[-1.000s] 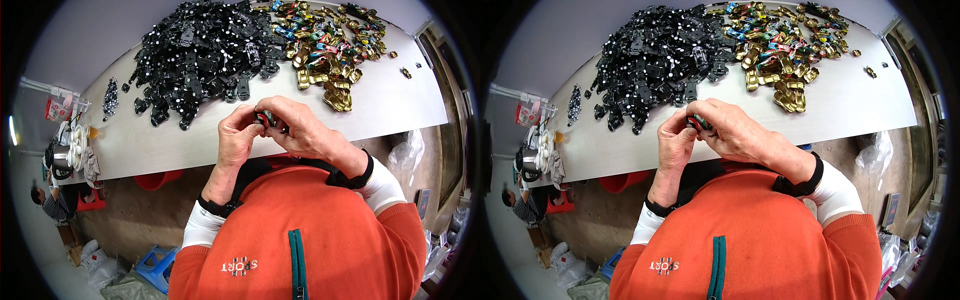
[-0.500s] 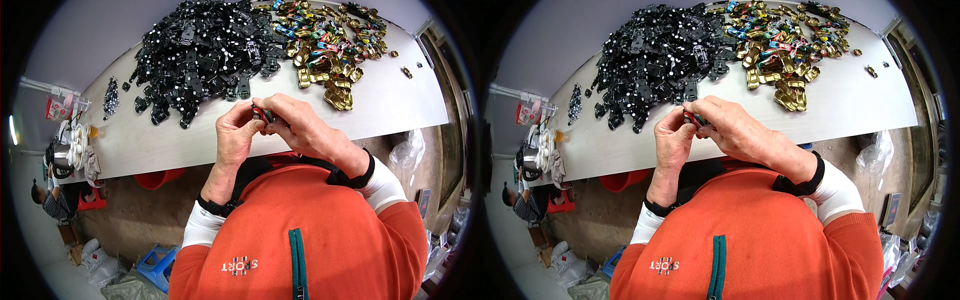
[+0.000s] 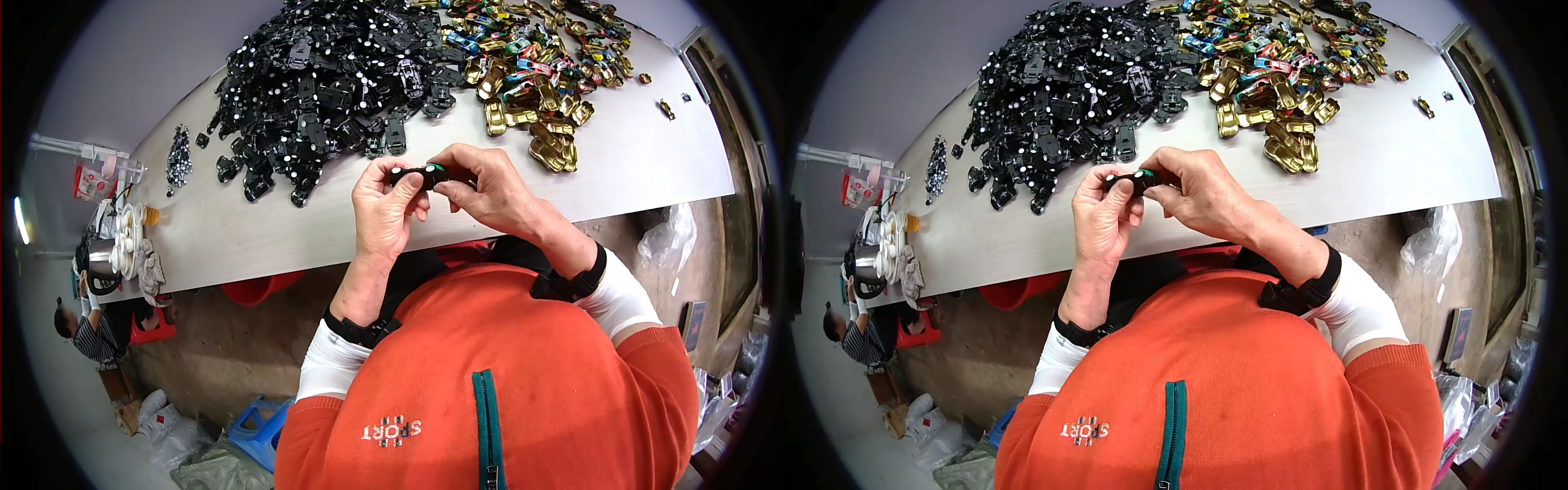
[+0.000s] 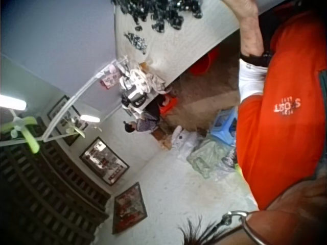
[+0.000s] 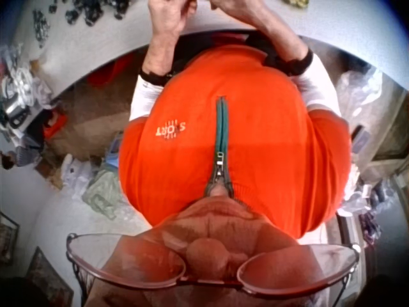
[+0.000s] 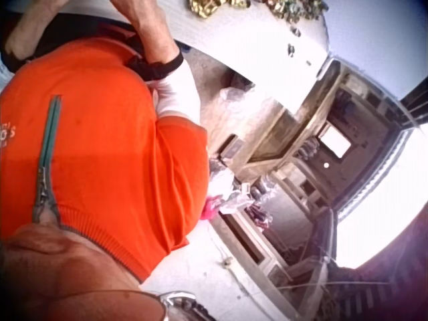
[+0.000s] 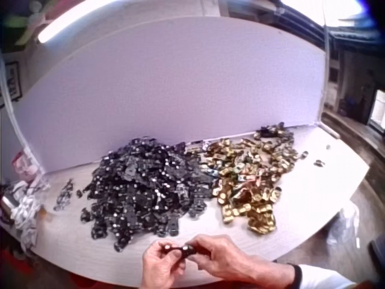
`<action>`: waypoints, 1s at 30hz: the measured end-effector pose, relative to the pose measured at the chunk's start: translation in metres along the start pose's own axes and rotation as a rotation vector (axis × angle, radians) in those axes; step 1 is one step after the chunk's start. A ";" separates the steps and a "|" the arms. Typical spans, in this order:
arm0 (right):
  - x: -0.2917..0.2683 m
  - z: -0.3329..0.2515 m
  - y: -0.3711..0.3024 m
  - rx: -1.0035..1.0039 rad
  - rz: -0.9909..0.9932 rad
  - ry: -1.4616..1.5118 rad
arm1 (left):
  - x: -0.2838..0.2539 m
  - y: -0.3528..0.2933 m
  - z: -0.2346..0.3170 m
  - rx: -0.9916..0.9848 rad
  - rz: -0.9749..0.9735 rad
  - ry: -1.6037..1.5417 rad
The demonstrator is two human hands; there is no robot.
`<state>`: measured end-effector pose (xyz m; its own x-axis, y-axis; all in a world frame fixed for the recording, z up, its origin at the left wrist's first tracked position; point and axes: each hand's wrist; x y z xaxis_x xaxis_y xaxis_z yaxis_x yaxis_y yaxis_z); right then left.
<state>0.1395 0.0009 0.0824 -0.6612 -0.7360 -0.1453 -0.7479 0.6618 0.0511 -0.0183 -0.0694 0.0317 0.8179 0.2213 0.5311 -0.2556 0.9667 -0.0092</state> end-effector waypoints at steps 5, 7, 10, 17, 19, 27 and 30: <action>-0.012 -0.005 -0.005 -0.097 0.000 -0.153 | -0.008 0.000 -0.006 0.087 -0.102 0.187; -0.024 0.010 -0.008 -0.081 0.020 -0.264 | -0.015 0.004 -0.011 0.279 -0.104 0.251; -0.034 0.023 -0.012 0.150 -0.006 -0.033 | -0.024 0.005 -0.010 0.079 -0.169 0.089; -0.029 0.027 -0.011 0.123 -0.067 0.167 | -0.027 0.003 -0.017 -0.234 -0.211 0.027; -0.028 0.022 -0.011 0.216 -0.075 0.305 | -0.026 0.003 -0.017 -0.245 -0.218 0.064; -0.028 0.019 -0.013 0.238 -0.132 0.312 | -0.018 0.002 -0.013 -0.289 -0.216 0.192; -0.026 0.022 -0.011 0.223 -0.099 0.214 | -0.014 0.002 -0.012 -0.265 -0.200 0.233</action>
<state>0.1666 0.0159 0.0636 -0.6010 -0.7959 0.0731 -0.7935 0.5832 -0.1737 -0.0241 -0.0690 0.0137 0.9409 0.0188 0.3382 0.0377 0.9865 -0.1597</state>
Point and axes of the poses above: each hand's wrist, its own y-axis towards the middle knuckle, its own x-axis out of the palm, z = x × y, and after that the axes turned 8 degrees about y, right-handed
